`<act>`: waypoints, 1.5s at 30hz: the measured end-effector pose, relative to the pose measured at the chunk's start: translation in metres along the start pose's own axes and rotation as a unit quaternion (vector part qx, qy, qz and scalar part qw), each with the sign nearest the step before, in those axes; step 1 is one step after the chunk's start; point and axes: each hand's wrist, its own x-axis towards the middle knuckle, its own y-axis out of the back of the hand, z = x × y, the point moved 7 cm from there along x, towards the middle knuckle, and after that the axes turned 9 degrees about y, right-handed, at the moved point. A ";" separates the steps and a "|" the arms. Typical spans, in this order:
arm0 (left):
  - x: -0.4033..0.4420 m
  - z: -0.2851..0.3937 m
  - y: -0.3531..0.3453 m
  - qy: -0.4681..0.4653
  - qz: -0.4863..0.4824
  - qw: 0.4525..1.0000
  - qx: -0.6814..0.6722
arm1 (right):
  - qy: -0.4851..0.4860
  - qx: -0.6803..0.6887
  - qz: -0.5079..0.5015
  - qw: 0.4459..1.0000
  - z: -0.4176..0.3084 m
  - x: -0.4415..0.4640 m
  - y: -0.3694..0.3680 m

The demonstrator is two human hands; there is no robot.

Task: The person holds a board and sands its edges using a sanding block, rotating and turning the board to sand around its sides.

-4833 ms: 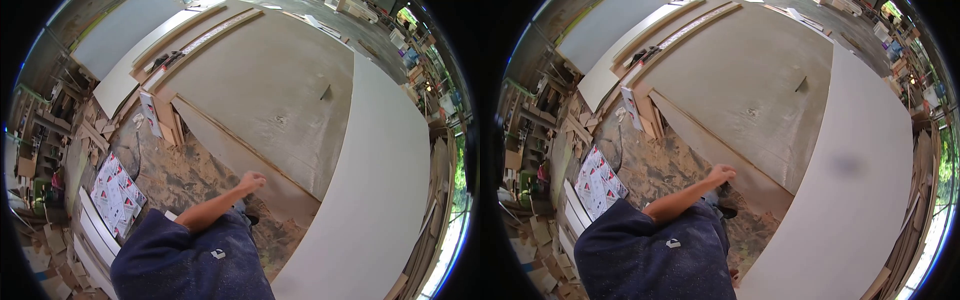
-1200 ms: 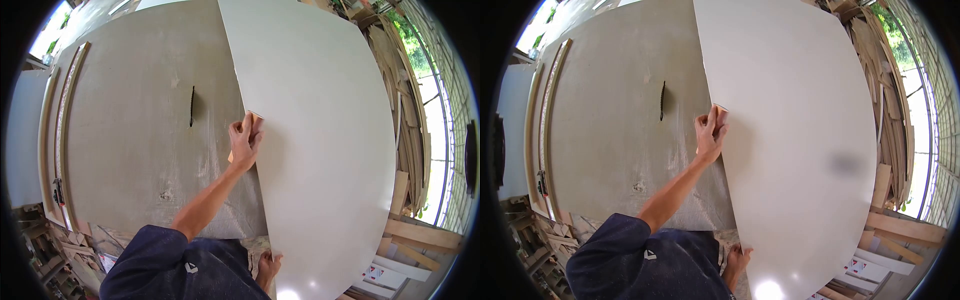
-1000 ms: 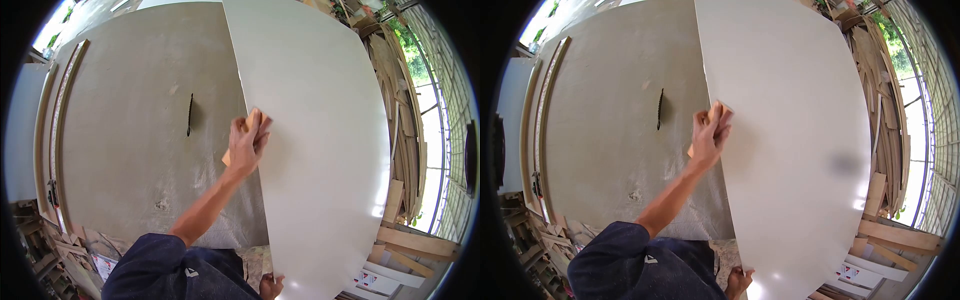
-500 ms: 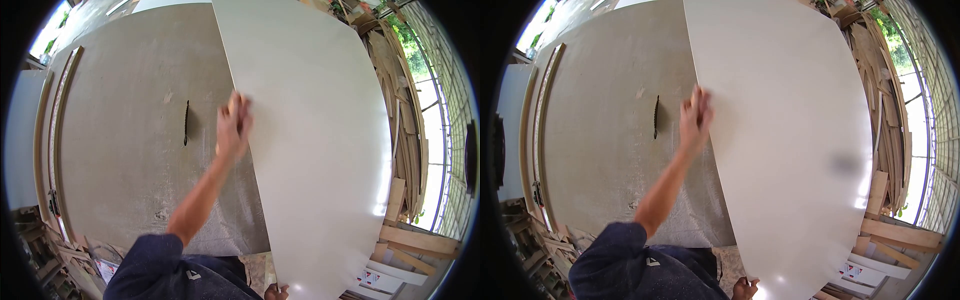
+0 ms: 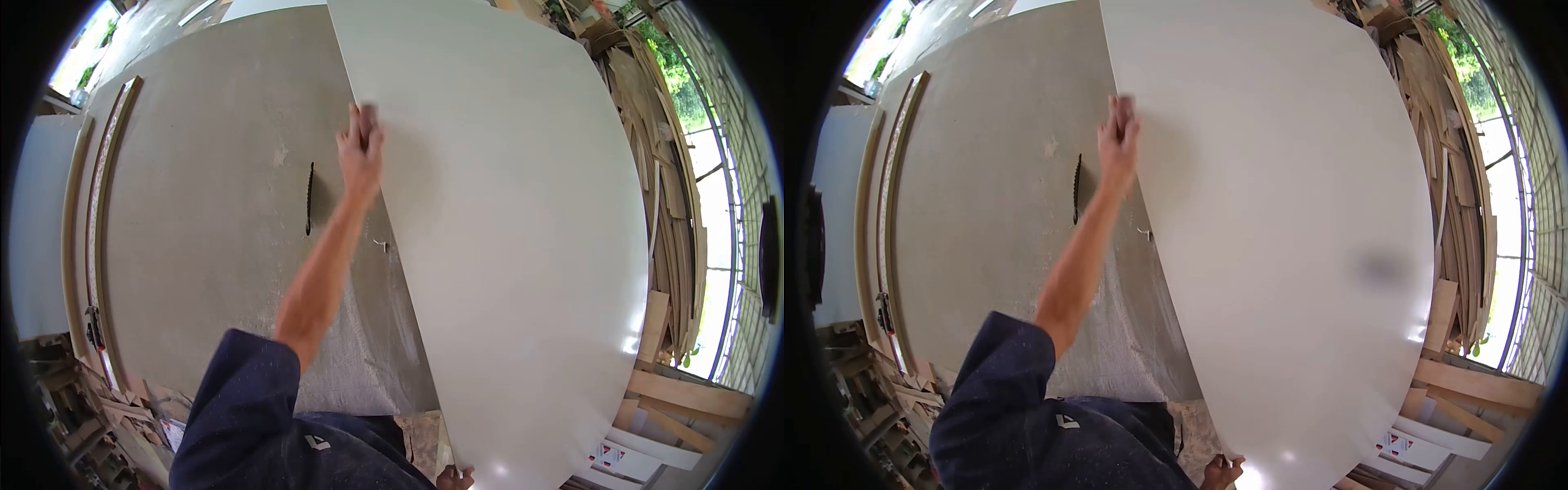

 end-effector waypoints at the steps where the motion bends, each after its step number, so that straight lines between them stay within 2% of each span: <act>1: -0.043 0.000 0.002 -0.031 -0.005 0.999 -0.021 | 0.004 0.001 0.002 1.000 0.002 0.004 -0.001; 3: -0.145 0.011 0.016 0.009 -0.051 0.999 0.014 | -0.121 0.099 -0.096 0.983 0.039 -0.014 -0.015; 4: -0.198 -0.010 0.013 0.051 -0.068 0.995 -0.060 | -0.093 0.047 -0.061 0.993 0.055 -0.030 -0.020; 5: -0.242 0.006 0.024 -0.006 -0.071 0.997 -0.001 | -0.087 0.045 -0.064 0.993 0.083 -0.050 -0.037; 6: -0.265 0.022 0.030 -0.063 -0.072 0.994 0.058 | -0.244 0.140 -0.055 0.958 0.135 -0.074 -0.058; 7: -0.262 0.021 0.029 -0.060 -0.068 0.994 0.058 | -0.394 0.229 -0.045 0.889 0.169 -0.093 -0.070; 8: -0.253 0.019 0.031 -0.044 -0.058 0.997 0.009 | -0.365 0.136 -0.103 0.915 0.169 -0.088 -0.060; 9: -0.240 0.017 0.029 -0.028 -0.048 0.998 -0.042 | -0.363 0.135 -0.102 0.916 0.168 -0.086 -0.053; 11: -0.168 0.012 0.025 0.012 -0.066 0.998 -0.012 | -0.166 -0.027 -0.081 0.982 0.143 -0.068 -0.037; 12: -0.118 0.013 0.025 -0.037 -0.028 0.998 -0.045 | -0.283 -0.003 -0.099 0.954 0.163 -0.078 -0.043; 13: -0.061 -0.003 0.018 0.010 -0.028 0.995 -0.099 | -0.287 0.001 -0.097 0.953 0.163 -0.077 -0.043; 14: 0.004 -0.032 0.009 0.061 -0.048 0.994 -0.080 | -0.218 -0.047 -0.085 0.971 0.156 -0.069 -0.037; 15: 0.036 -0.010 0.015 0.064 -0.018 0.997 -0.025 | -0.147 -0.097 -0.074 0.982 0.147 -0.060 -0.027; 16: 0.053 0.015 0.025 0.067 0.015 0.997 0.030 | -0.213 -0.013 -0.068 0.975 0.157 -0.060 -0.027; 17: 0.056 0.012 0.025 0.063 0.018 0.997 0.029 | -0.210 -0.009 -0.066 0.975 0.156 -0.053 -0.028; 18: 0.060 0.001 0.021 0.058 0.005 0.998 0.010 | -0.296 0.039 -0.049 0.953 0.164 -0.055 -0.030; 19: 0.062 -0.012 0.016 0.053 -0.011 0.999 -0.008 | -0.380 0.088 -0.035 0.920 0.175 -0.067 -0.033; 20: 0.038 -0.025 0.014 0.041 -0.007 0.999 -0.024 | -0.207 -0.096 -0.062 0.972 0.172 -0.060 -0.030; 21: -0.004 -0.016 0.018 0.051 -0.012 0.998 -0.015 | -0.193 -0.119 -0.061 0.972 0.172 -0.060 -0.028; 24: -0.138 0.007 0.030 0.075 -0.032 0.996 -0.020 | -0.257 -0.078 -0.077 0.960 0.174 -0.049 -0.032; 27: -0.199 0.011 0.033 0.097 -0.030 0.994 -0.030 | -0.342 0.042 -0.064 0.937 0.185 -0.027 -0.048; 28: -0.204 0.013 0.031 0.113 -0.038 0.991 -0.056 | -0.396 0.134 -0.023 0.908 0.188 -0.016 -0.058; 29: -0.213 0.014 0.031 0.113 -0.038 0.991 -0.055 | -0.466 0.306 0.065 0.828 0.190 -0.009 -0.070; 30: -0.216 0.012 0.030 0.131 -0.035 0.989 -0.059 | -0.523 0.496 0.181 0.670 0.185 -0.003 -0.087; 31: -0.219 0.010 0.029 0.149 -0.033 0.986 -0.062 | -0.552 0.623 0.279 0.478 0.176 0.002 -0.103; 32: -0.221 0.010 0.028 0.144 -0.032 0.987 -0.062 | -0.556 0.681 0.320 0.354 0.156 0.012 -0.112; 33: -0.222 0.007 0.028 0.141 -0.027 0.988 -0.058 | -0.555 0.713 0.327 0.276 0.126 0.026 -0.118; 34: -0.224 0.003 0.029 0.141 -0.022 0.988 -0.054 | -0.546 0.743 0.308 0.236 0.086 0.043 -0.122; 35: -0.228 0.000 0.029 0.139 -0.025 0.989 -0.053 | -0.512 0.784 0.262 0.235 0.040 0.067 -0.123; 36: -0.231 -0.004 0.030 0.137 -0.026 0.989 -0.051 | -0.429 0.847 0.167 0.266 -0.029 0.104 -0.117; 37: -0.233 -0.007 0.032 0.136 -0.028 0.989 -0.050 | -0.371 0.865 0.121 0.316 -0.084 0.132 -0.117; 39: -0.241 -0.005 0.037 0.150 -0.030 0.987 -0.042 | -0.441 0.852 0.092 0.266 -0.175 0.177 -0.119; 40: -0.248 -0.006 0.043 0.165 -0.030 0.985 -0.033 | -0.444 0.851 0.092 0.267 -0.189 0.183 -0.127; 42: -0.262 -0.016 0.053 0.162 -0.038 0.986 -0.010 | -0.393 0.851 0.052 0.344 -0.210 0.201 -0.152; 44: -0.262 -0.022 0.063 0.155 -0.037 0.987 0.011 | -0.410 0.845 0.053 0.338 -0.215 0.193 -0.132; 45: -0.265 -0.016 0.069 0.105 -0.009 0.994 -0.015 | -0.431 0.834 0.064 0.339 -0.209 0.184 -0.118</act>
